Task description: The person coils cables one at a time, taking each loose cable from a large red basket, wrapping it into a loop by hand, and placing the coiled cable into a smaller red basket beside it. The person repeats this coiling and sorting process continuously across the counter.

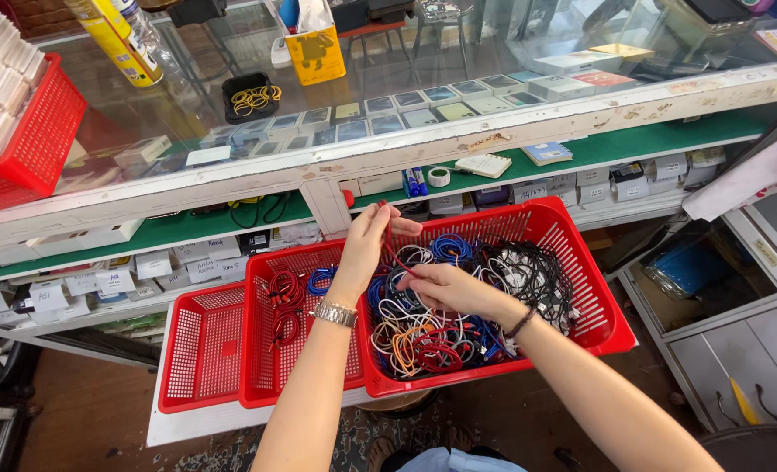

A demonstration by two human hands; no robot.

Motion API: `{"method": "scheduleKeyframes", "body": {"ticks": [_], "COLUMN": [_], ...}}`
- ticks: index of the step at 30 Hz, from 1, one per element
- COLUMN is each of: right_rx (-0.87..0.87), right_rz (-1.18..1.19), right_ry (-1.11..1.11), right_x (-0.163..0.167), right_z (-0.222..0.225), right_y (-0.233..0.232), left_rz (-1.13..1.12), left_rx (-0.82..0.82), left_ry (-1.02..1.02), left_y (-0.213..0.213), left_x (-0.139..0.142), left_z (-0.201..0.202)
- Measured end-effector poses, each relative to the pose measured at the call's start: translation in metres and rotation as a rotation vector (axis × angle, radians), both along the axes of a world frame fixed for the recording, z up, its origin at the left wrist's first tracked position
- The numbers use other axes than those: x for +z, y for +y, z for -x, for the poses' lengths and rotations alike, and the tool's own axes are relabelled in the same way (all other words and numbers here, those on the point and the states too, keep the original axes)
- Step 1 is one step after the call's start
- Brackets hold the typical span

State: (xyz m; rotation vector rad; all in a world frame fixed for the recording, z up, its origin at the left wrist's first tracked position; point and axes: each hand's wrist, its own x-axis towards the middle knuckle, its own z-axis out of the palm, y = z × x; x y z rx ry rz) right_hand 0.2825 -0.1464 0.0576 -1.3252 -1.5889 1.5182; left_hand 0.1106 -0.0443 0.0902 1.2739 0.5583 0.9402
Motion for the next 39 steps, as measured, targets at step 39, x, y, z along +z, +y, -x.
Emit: {"method": "scheduleKeyframes", "body": {"ticks": [39], "right_rx": [-0.102], "right_rz": [-0.328], "right_ry": [-0.409], "right_x": [-0.017], "right_z": [-0.013], "right_y": [-0.033], "left_rz": [-0.087], "left_rx": [0.231], "left_ry": [-0.029], "left_y": [0.037], "left_x": [-0.021], "left_z": [0.001]}}
